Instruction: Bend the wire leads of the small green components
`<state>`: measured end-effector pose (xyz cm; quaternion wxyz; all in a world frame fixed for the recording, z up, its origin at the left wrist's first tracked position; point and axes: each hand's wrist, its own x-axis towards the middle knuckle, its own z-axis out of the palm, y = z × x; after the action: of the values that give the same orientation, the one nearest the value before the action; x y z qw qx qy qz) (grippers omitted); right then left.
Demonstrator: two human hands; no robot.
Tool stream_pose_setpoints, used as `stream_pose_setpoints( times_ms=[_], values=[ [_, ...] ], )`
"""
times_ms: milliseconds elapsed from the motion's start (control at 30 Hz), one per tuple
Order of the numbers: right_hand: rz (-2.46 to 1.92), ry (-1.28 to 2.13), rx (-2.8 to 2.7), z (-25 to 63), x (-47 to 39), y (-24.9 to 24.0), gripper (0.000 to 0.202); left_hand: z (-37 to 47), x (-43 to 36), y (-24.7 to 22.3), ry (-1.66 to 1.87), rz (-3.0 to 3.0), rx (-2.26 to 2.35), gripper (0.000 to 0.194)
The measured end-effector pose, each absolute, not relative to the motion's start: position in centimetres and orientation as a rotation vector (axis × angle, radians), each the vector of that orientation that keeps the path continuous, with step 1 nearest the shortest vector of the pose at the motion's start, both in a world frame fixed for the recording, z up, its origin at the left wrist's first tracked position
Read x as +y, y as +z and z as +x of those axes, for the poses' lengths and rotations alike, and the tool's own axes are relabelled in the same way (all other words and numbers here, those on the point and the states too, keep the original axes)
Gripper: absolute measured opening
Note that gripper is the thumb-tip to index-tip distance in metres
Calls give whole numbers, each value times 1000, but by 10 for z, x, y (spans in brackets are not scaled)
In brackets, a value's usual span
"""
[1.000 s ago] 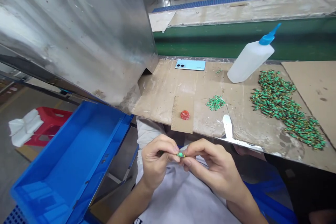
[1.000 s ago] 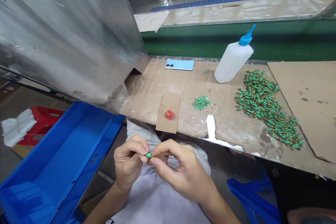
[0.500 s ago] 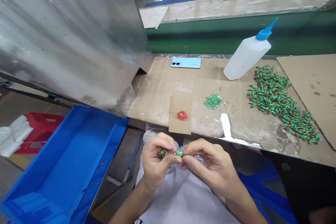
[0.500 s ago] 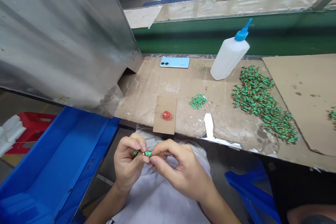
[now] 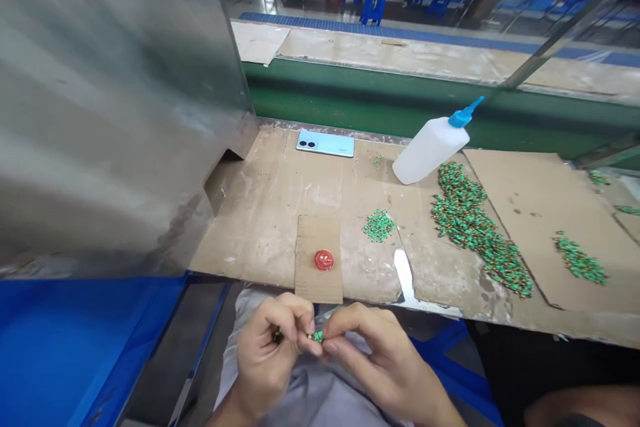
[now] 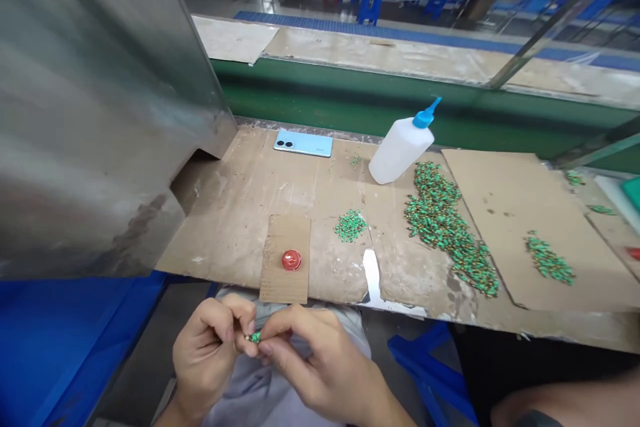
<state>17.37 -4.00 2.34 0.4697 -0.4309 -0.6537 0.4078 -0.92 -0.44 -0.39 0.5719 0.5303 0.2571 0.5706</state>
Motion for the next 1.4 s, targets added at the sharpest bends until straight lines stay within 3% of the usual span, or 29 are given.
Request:
stream_pose_setpoints(
  times_ms=[233,400,533,667,733,900,1000,1333,1400],
  values=[
    [-1088,1060,-1309,179,-28,11,9,-1,16,-7,1284,1108,782,26],
    [-1398,635,-861,251,-10,-8,18,-14,49,9,1398,453,1077,34],
    [-1567,415,-633,321,2,-26,38,-31,75,18,1391,138,1020,12],
    [-1580,209,-556,347,-1,-30,43,-32,83,19,1333,-31,1043,43],
    [-1606,108,-565,343,-5,-28,45,-27,83,18,1321,-34,1086,48],
    [-1853,91,-1092,315,-8,-26,22,-16,77,19,1272,-46,1201,43],
    [-1901,254,-1391,300,-2,-33,25,-13,72,22,1251,-37,1201,42],
    [-1978,277,-1391,290,13,-45,41,-17,52,1,1218,188,1124,22],
    [-1980,286,-1404,290,14,-43,41,-15,50,0,1190,247,1050,27]
  ],
)
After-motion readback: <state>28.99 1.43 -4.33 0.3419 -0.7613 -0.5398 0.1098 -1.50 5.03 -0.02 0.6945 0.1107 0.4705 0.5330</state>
